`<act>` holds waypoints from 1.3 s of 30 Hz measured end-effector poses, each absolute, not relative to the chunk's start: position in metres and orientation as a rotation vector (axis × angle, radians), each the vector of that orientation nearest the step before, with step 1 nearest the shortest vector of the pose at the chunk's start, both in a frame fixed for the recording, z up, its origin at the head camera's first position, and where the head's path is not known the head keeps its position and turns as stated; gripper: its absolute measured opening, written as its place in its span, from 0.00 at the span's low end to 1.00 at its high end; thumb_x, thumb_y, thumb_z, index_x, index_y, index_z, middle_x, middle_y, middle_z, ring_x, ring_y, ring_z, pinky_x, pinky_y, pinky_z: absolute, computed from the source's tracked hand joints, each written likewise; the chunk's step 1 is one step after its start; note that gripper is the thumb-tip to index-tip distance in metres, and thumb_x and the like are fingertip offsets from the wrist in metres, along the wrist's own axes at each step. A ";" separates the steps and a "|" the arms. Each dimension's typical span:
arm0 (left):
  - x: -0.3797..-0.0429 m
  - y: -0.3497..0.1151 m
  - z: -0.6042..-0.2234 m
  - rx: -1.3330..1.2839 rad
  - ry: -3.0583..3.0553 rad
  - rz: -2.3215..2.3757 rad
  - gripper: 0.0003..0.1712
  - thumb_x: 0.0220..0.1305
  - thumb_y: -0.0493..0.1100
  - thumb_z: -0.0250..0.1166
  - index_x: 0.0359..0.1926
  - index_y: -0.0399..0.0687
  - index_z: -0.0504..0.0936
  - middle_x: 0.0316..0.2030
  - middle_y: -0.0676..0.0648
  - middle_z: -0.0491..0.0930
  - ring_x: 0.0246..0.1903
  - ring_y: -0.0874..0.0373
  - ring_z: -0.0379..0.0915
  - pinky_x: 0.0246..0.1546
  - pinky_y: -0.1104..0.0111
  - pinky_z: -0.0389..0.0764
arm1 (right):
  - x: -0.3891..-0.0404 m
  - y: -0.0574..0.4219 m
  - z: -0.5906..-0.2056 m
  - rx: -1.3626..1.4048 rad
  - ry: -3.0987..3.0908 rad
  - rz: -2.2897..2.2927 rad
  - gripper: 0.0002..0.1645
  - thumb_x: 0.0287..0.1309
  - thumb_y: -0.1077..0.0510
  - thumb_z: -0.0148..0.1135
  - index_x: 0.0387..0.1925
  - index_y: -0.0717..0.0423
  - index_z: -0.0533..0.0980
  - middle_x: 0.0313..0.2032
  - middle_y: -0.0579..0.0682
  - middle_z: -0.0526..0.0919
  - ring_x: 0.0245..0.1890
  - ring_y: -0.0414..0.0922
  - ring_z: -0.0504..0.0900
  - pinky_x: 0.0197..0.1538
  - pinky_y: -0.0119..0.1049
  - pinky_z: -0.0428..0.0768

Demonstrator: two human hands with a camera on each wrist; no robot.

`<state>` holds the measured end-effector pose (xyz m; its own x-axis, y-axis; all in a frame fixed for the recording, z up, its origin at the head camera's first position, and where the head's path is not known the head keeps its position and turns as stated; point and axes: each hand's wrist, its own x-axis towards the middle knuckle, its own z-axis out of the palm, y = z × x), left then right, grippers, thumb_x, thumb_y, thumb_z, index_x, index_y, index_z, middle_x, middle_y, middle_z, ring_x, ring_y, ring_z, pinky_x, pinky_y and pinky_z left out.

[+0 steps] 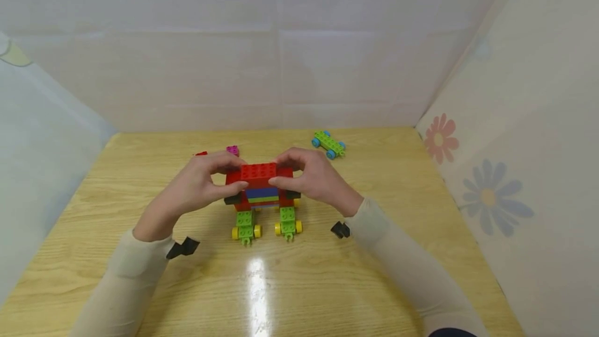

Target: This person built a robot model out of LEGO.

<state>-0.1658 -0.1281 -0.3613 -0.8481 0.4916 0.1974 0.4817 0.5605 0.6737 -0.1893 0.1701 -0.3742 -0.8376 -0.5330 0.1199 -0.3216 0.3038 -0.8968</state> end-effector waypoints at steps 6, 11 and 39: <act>-0.165 -0.129 -0.364 0.827 2.755 1.227 0.17 0.70 0.44 0.80 0.57 0.49 0.91 0.49 0.52 0.91 0.49 0.55 0.88 0.61 0.47 0.89 | -0.189 0.169 -0.375 -0.764 2.342 -1.562 0.22 0.70 0.56 0.80 0.61 0.53 0.86 0.59 0.52 0.88 0.57 0.49 0.91 0.65 0.51 0.90; -0.164 -0.130 -0.366 0.768 2.771 1.231 0.18 0.70 0.47 0.81 0.57 0.50 0.91 0.50 0.52 0.92 0.50 0.55 0.87 0.61 0.48 0.89 | -0.188 0.170 -0.375 -0.753 2.317 -1.582 0.22 0.70 0.54 0.79 0.63 0.51 0.86 0.60 0.50 0.88 0.59 0.49 0.90 0.68 0.54 0.88; -0.163 -0.146 -0.376 0.728 2.819 1.169 0.23 0.69 0.45 0.82 0.61 0.46 0.89 0.55 0.48 0.91 0.53 0.51 0.87 0.62 0.46 0.88 | -0.196 0.204 -0.384 -0.635 2.401 -1.596 0.23 0.73 0.53 0.76 0.66 0.48 0.85 0.61 0.50 0.90 0.58 0.48 0.89 0.65 0.44 0.88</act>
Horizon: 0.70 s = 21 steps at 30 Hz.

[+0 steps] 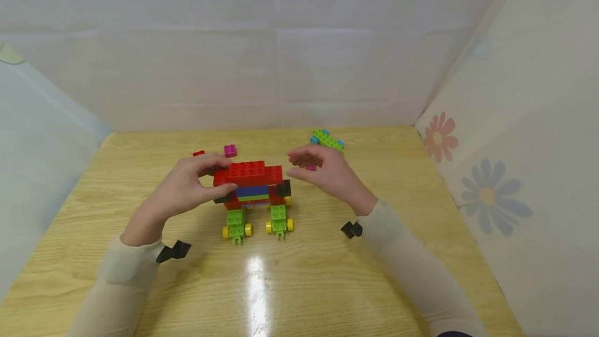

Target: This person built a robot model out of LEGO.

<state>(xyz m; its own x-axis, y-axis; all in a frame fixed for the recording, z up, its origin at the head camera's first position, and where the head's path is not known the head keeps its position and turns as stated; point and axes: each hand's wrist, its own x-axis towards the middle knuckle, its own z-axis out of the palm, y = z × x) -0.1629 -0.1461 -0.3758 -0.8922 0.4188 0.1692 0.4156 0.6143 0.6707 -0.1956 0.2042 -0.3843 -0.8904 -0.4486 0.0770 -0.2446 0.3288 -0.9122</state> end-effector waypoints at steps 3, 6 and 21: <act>-0.162 -0.150 -0.375 0.726 2.817 1.172 0.23 0.69 0.45 0.81 0.62 0.46 0.89 0.54 0.48 0.91 0.53 0.51 0.87 0.62 0.45 0.87 | -0.198 0.207 -0.386 -0.632 2.413 -1.596 0.23 0.74 0.54 0.76 0.66 0.50 0.85 0.61 0.51 0.90 0.58 0.48 0.89 0.63 0.38 0.88; -0.162 -0.153 -0.375 0.713 2.814 1.172 0.23 0.70 0.45 0.81 0.62 0.46 0.89 0.55 0.47 0.91 0.54 0.50 0.87 0.63 0.46 0.87 | -0.202 0.209 -0.389 -0.618 2.426 -1.592 0.23 0.74 0.53 0.76 0.66 0.50 0.85 0.60 0.51 0.90 0.58 0.48 0.89 0.62 0.37 0.88; -0.159 -0.165 -0.372 0.669 2.830 1.176 0.24 0.69 0.44 0.81 0.62 0.44 0.89 0.57 0.44 0.90 0.54 0.48 0.87 0.65 0.43 0.87 | -0.221 0.225 -0.406 -0.454 2.438 -1.579 0.26 0.71 0.50 0.79 0.66 0.48 0.85 0.63 0.54 0.91 0.59 0.50 0.90 0.60 0.38 0.88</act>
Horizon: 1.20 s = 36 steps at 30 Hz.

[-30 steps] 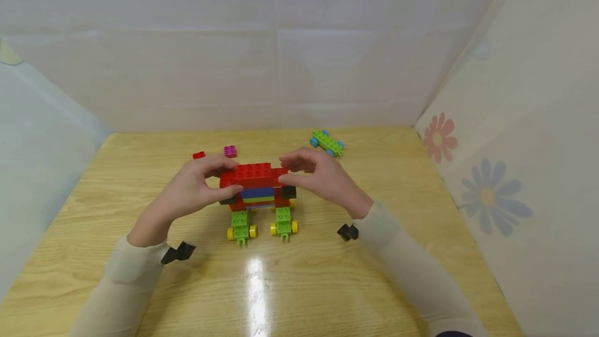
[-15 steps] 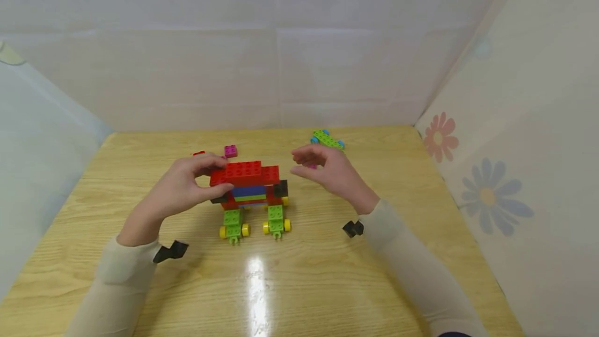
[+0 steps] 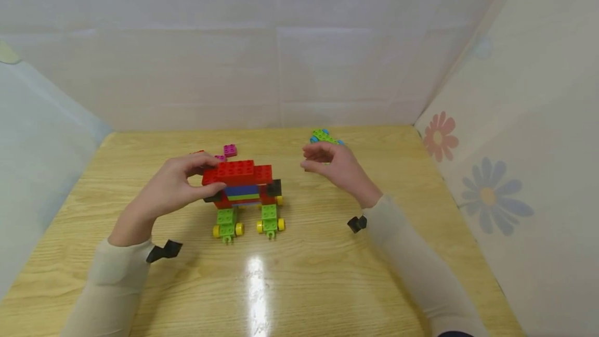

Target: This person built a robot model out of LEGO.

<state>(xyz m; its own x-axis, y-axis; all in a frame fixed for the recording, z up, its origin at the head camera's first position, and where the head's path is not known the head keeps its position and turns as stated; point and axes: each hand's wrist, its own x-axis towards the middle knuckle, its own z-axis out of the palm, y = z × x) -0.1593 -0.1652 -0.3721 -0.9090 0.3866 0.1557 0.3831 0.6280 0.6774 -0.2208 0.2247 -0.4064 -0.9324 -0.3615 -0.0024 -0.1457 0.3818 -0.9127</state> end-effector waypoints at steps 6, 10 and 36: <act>-0.159 -0.168 -0.372 0.662 2.815 1.200 0.24 0.69 0.44 0.81 0.62 0.42 0.89 0.60 0.43 0.89 0.54 0.47 0.88 0.67 0.41 0.86 | -0.231 0.230 -0.418 -0.417 2.430 -1.572 0.23 0.74 0.54 0.75 0.66 0.51 0.84 0.66 0.60 0.88 0.62 0.52 0.89 0.65 0.43 0.87; -0.159 -0.170 -0.372 0.655 2.819 1.199 0.24 0.69 0.44 0.81 0.62 0.42 0.88 0.59 0.43 0.89 0.54 0.47 0.87 0.67 0.41 0.85 | -0.239 0.232 -0.428 -0.413 2.433 -1.554 0.23 0.77 0.56 0.73 0.68 0.52 0.83 0.68 0.60 0.86 0.64 0.53 0.87 0.68 0.49 0.86; -0.158 -0.171 -0.374 0.615 2.797 1.218 0.25 0.70 0.46 0.81 0.63 0.44 0.88 0.60 0.44 0.89 0.56 0.49 0.85 0.67 0.45 0.84 | -0.261 0.238 -0.462 -0.344 2.467 -1.456 0.32 0.78 0.53 0.72 0.75 0.61 0.78 0.69 0.59 0.86 0.68 0.57 0.85 0.71 0.55 0.84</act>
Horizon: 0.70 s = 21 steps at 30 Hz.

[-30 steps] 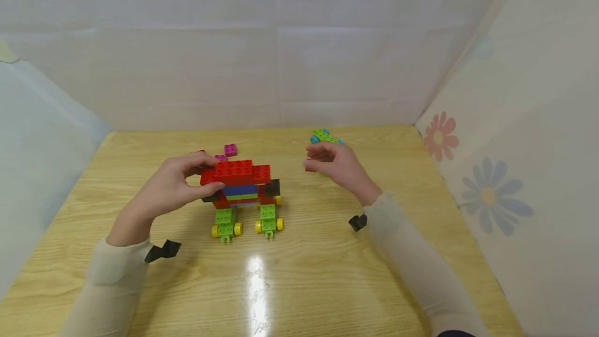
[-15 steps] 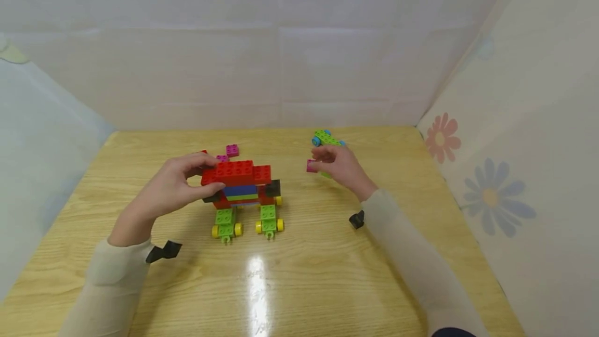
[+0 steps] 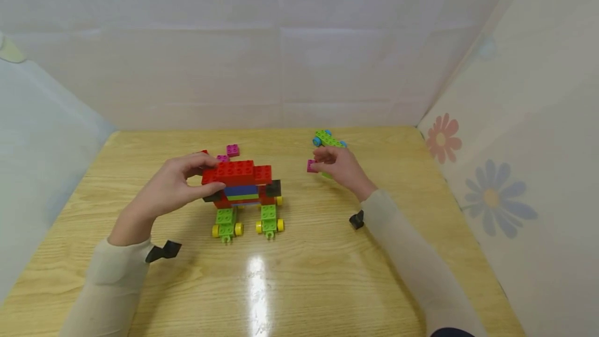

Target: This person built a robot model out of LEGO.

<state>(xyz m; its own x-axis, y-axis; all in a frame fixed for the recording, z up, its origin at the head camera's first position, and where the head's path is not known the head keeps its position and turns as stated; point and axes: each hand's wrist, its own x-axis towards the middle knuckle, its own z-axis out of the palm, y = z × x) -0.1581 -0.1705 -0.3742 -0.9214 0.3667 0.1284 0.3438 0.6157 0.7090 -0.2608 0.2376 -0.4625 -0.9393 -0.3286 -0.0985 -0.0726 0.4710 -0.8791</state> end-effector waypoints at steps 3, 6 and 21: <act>-0.158 -0.170 -0.375 0.615 2.794 1.227 0.24 0.70 0.45 0.81 0.63 0.43 0.88 0.60 0.44 0.89 0.56 0.48 0.86 0.68 0.43 0.84 | -0.262 0.238 -0.464 -0.341 2.468 -1.458 0.31 0.77 0.54 0.72 0.75 0.62 0.78 0.69 0.59 0.85 0.68 0.58 0.85 0.71 0.57 0.84; -0.158 -0.170 -0.375 0.618 2.793 1.232 0.24 0.70 0.45 0.81 0.62 0.43 0.88 0.61 0.44 0.88 0.57 0.47 0.86 0.67 0.43 0.85 | -0.264 0.238 -0.467 -0.332 2.473 -1.453 0.31 0.78 0.55 0.72 0.74 0.62 0.78 0.69 0.60 0.85 0.68 0.59 0.84 0.72 0.59 0.83; -0.158 -0.167 -0.376 0.612 2.799 1.233 0.24 0.70 0.45 0.81 0.62 0.43 0.88 0.62 0.44 0.88 0.57 0.48 0.86 0.67 0.43 0.85 | -0.274 0.236 -0.474 -0.287 2.503 -1.378 0.31 0.77 0.52 0.73 0.75 0.56 0.78 0.72 0.55 0.84 0.72 0.58 0.82 0.73 0.59 0.83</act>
<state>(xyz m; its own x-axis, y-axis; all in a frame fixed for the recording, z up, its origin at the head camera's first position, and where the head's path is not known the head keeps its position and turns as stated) -0.1578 -0.1671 -0.3760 -0.9227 0.3611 0.1349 0.3432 0.6103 0.7140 -0.2740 0.2361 -0.4744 -0.9441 -0.2993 -0.1384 -0.0431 0.5281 -0.8481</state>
